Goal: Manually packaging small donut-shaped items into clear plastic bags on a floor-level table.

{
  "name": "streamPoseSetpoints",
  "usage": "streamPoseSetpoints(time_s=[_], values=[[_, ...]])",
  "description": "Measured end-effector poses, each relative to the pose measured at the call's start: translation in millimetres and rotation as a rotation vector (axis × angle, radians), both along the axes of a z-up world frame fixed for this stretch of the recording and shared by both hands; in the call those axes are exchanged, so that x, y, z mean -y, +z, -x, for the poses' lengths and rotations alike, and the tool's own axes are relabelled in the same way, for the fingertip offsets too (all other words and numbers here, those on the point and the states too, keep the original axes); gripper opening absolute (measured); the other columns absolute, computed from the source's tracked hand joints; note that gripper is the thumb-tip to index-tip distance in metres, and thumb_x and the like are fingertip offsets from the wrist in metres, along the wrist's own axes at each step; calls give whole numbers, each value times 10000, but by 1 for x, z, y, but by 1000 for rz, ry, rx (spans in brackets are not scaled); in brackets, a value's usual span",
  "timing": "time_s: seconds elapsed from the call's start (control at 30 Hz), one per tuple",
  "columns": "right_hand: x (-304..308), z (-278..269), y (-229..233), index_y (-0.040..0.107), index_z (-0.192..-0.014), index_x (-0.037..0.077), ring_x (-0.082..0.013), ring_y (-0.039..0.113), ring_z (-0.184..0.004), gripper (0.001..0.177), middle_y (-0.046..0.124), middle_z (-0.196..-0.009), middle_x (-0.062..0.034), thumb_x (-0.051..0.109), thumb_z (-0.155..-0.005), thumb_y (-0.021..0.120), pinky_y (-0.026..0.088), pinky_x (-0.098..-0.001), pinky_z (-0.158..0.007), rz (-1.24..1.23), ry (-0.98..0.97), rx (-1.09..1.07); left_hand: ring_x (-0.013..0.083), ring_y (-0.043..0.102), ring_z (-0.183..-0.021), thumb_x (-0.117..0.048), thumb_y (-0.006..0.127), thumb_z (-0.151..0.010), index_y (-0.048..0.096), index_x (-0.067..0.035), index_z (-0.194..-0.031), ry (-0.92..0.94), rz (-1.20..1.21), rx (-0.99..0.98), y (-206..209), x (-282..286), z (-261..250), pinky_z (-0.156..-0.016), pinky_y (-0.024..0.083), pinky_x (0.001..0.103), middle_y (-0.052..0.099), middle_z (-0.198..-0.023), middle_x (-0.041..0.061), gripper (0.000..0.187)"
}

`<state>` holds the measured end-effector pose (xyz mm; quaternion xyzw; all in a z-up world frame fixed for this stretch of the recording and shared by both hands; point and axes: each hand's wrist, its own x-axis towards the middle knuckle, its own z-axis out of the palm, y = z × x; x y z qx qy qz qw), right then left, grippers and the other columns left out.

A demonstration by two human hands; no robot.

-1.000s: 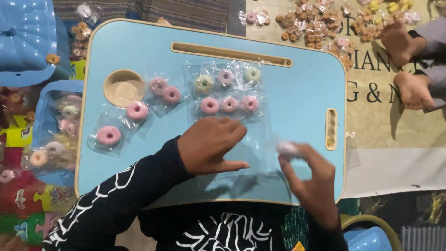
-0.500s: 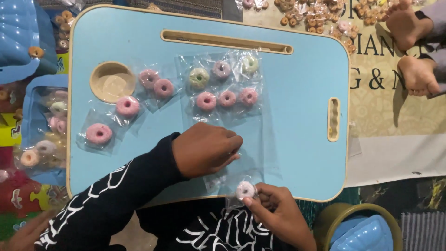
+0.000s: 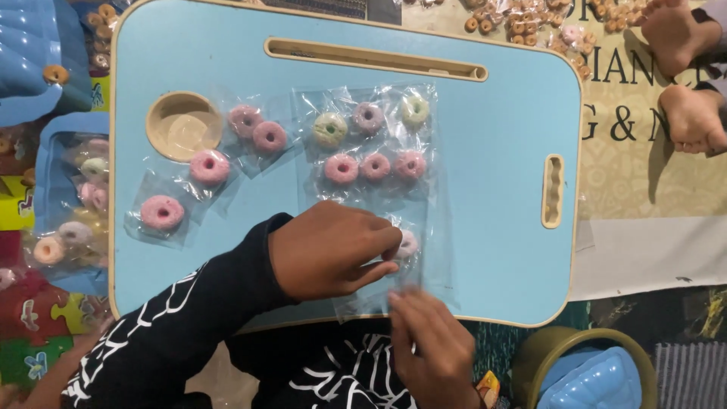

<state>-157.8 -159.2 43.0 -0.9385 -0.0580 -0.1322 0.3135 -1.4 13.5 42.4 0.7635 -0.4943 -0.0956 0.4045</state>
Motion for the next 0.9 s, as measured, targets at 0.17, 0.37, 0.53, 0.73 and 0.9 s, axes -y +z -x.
streamPoseSetpoints(time_s=[0.17,0.37,0.53,0.73,0.9], values=[[1,-4,-24,609,-1203,-93,-470,515,-1383,463,516,-1447,-292,-30,-756,713,349,-649,-1197,108,164,-127,266,657,-693,-161,712,-862,574,-95,-917,-30,6,-43,2,2,0,-586,486,386,697,-831,48,162],[1,-12,-38,414,-1438,-89,-481,278,-1495,678,312,-1531,-316,166,-865,671,192,-631,-1265,365,167,-165,262,642,-675,-159,684,-890,566,-91,-930,-52,45,-49,0,7,1,-572,481,378,674,-825,54,142],[7,-18,-43,334,-1479,-89,-547,216,-1514,776,290,-1554,-351,213,-846,667,145,-713,-1238,401,183,-150,270,647,-717,-169,679,-880,559,-103,-948,-55,54,-45,-1,8,2,-591,484,382,669,-856,62,153],[2,-25,-34,164,-1577,-91,-517,52,-1587,738,117,-1678,-333,220,-1006,514,75,-629,-1306,284,178,-135,197,504,-613,-156,651,-954,596,-72,-889,121,307,17,6,18,-7,-574,414,337,570,-752,42,121],[-5,-26,-35,418,-1478,-53,-447,341,-1474,634,414,-1468,-262,140,-915,637,220,-645,-1254,345,97,-107,342,538,-1293,-220,706,-966,573,6,-1307,579,46,363,-21,19,-22,-1060,386,476,539,-1399,179,430]])
